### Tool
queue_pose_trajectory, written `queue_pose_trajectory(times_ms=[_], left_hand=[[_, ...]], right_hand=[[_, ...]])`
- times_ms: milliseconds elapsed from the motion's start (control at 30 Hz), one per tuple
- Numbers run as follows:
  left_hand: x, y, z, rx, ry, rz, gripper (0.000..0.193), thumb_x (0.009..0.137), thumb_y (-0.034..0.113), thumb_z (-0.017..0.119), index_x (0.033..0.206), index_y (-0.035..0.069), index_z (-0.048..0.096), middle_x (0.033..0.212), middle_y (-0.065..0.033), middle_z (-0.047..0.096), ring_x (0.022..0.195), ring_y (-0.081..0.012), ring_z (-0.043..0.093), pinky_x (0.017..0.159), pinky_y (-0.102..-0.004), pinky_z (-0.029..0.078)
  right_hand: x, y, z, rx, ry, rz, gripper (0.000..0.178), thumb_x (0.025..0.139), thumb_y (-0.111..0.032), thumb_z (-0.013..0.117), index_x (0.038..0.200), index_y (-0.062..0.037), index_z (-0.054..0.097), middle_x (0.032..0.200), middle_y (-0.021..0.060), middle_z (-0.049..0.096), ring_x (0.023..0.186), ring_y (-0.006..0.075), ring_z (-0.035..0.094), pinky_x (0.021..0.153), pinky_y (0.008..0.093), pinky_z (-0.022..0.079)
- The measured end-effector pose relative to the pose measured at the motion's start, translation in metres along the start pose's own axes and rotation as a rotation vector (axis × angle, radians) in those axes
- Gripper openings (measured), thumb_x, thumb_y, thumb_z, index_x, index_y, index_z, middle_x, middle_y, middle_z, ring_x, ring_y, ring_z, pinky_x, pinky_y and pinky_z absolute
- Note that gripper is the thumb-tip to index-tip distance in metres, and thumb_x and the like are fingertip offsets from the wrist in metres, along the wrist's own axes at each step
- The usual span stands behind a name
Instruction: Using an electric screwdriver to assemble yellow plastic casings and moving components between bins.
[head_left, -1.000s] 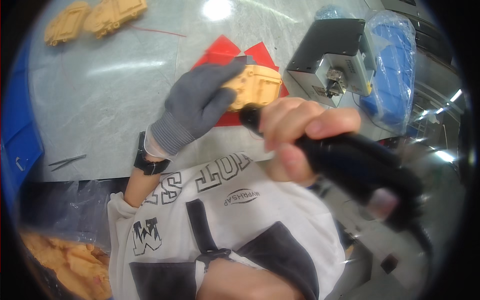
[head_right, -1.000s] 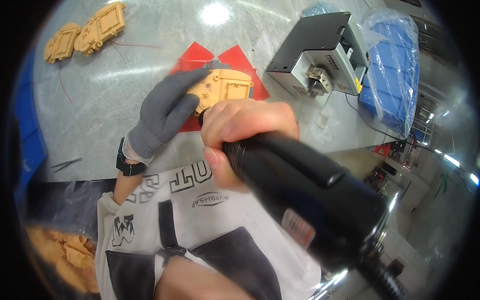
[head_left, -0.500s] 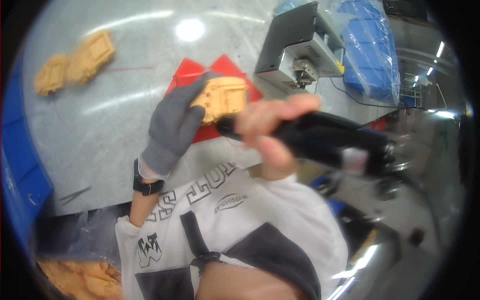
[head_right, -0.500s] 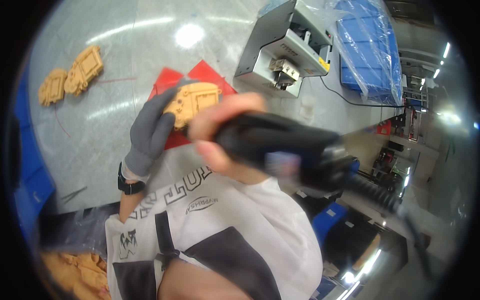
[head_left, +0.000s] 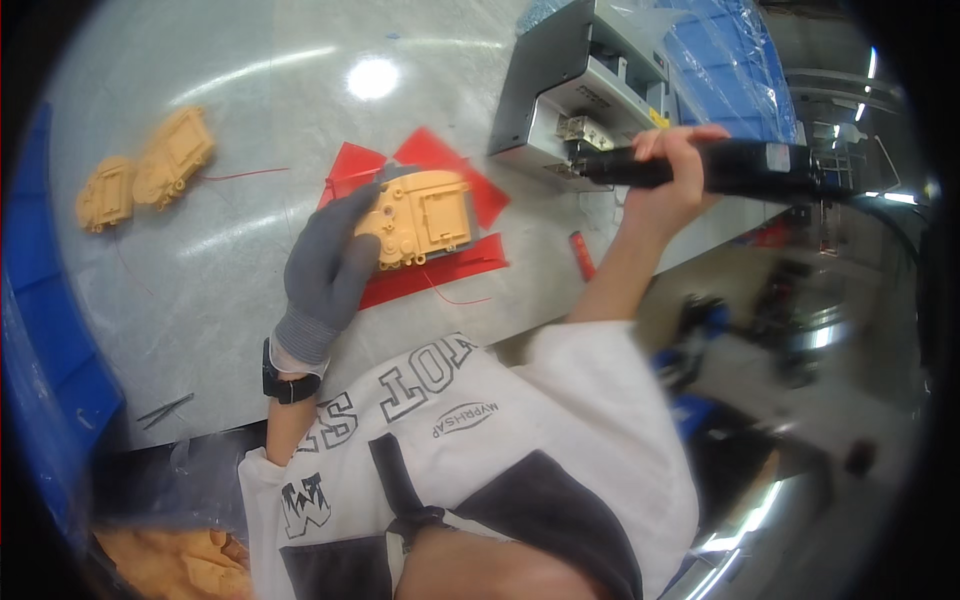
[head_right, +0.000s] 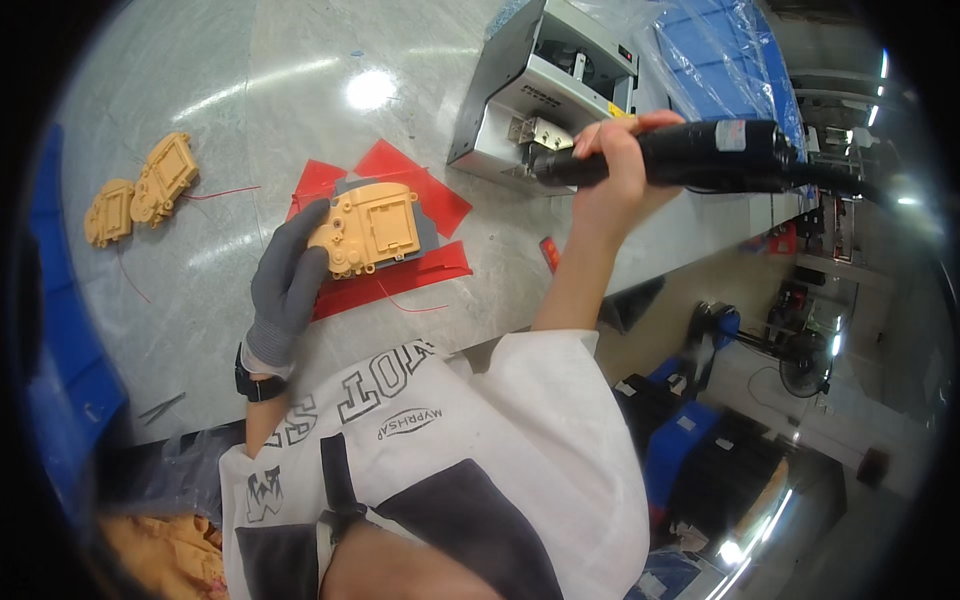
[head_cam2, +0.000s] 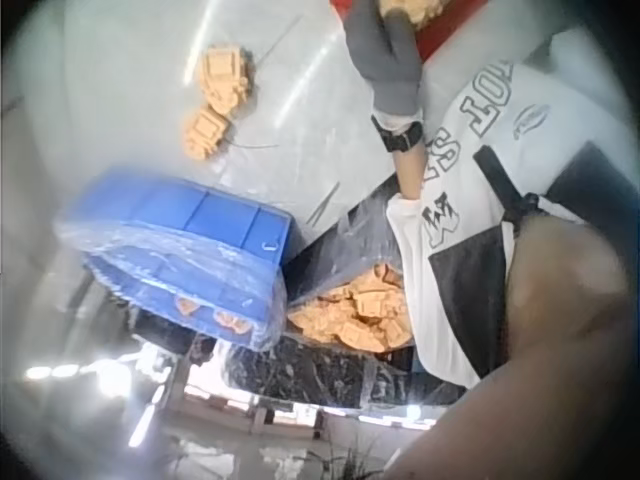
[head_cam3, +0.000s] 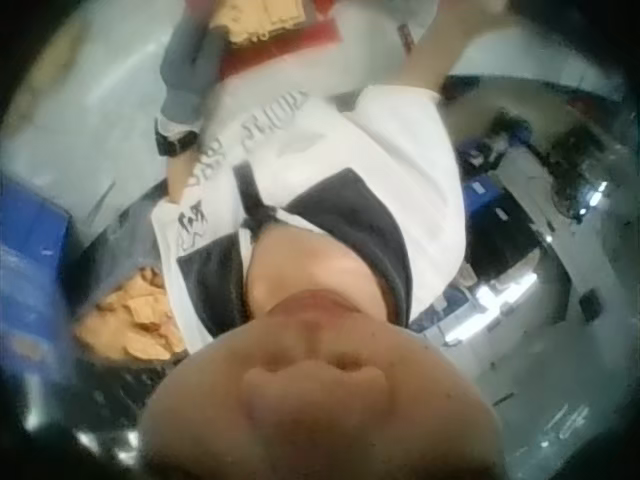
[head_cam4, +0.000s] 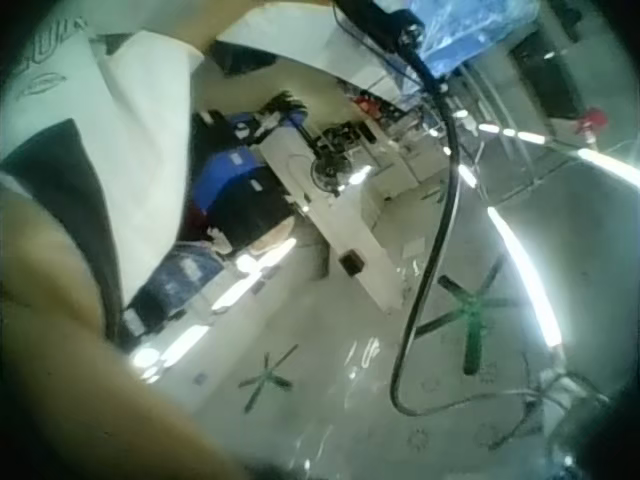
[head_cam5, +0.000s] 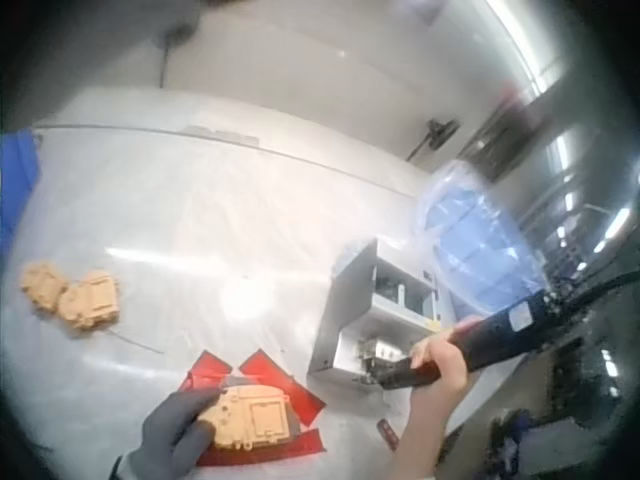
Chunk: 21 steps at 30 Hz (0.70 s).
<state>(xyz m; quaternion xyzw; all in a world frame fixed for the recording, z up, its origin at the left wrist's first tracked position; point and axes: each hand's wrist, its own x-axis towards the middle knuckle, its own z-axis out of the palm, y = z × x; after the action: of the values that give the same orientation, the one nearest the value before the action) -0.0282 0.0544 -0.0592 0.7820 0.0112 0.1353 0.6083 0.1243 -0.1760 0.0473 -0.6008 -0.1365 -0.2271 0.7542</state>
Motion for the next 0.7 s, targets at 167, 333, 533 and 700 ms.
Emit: queue_pose_trajectory(times_ms=[167,333,533,700], left_hand=[[0.004,0.004,0.002,0.133,-0.037,0.013,0.04,0.083,0.016,0.05,0.12,0.001,0.049,0.103,-0.0188,0.058,0.092,-0.0308,0.056,0.08,-0.0358,0.044],[0.008,0.012,-0.004,0.059,-0.105,-0.086,0.041,0.086,0.017,0.051,0.123,-0.002,0.046,0.11,-0.0155,0.056,0.098,-0.0216,0.056,0.084,-0.0296,0.043],[0.008,0.013,-0.005,-0.011,-0.094,-0.066,0.04,0.085,0.015,0.052,0.121,-0.001,0.048,0.106,-0.0151,0.057,0.092,-0.0218,0.056,0.08,-0.0303,0.044],[0.007,0.005,-0.001,0.035,-0.05,-0.005,0.043,0.082,0.013,0.053,0.124,0.006,0.048,0.091,-0.0157,0.059,0.079,-0.029,0.056,0.073,-0.0354,0.045]], right_hand=[[-0.045,-0.027,0.02,0.212,-0.199,0.114,0.038,0.07,0.001,0.052,0.105,-0.0038,0.039,0.058,0.0075,0.048,0.046,0.0173,0.046,0.054,0.0336,0.043],[-0.063,-0.034,0.081,0.315,-0.371,0.102,0.045,0.071,-0.001,0.054,0.112,-0.0031,0.034,0.058,0.0067,0.049,0.049,0.017,0.049,0.055,0.0321,0.043],[-0.063,-0.014,0.103,0.226,-0.397,0.124,0.045,0.067,0.004,0.057,0.108,-0.0009,0.038,0.057,0.0065,0.051,0.049,0.0147,0.051,0.056,0.028,0.045],[-0.063,0.0,0.109,0.137,-0.455,0.196,0.041,0.066,0.003,0.053,0.105,-0.0018,0.041,0.058,0.0076,0.049,0.047,0.016,0.047,0.052,0.0288,0.043]])
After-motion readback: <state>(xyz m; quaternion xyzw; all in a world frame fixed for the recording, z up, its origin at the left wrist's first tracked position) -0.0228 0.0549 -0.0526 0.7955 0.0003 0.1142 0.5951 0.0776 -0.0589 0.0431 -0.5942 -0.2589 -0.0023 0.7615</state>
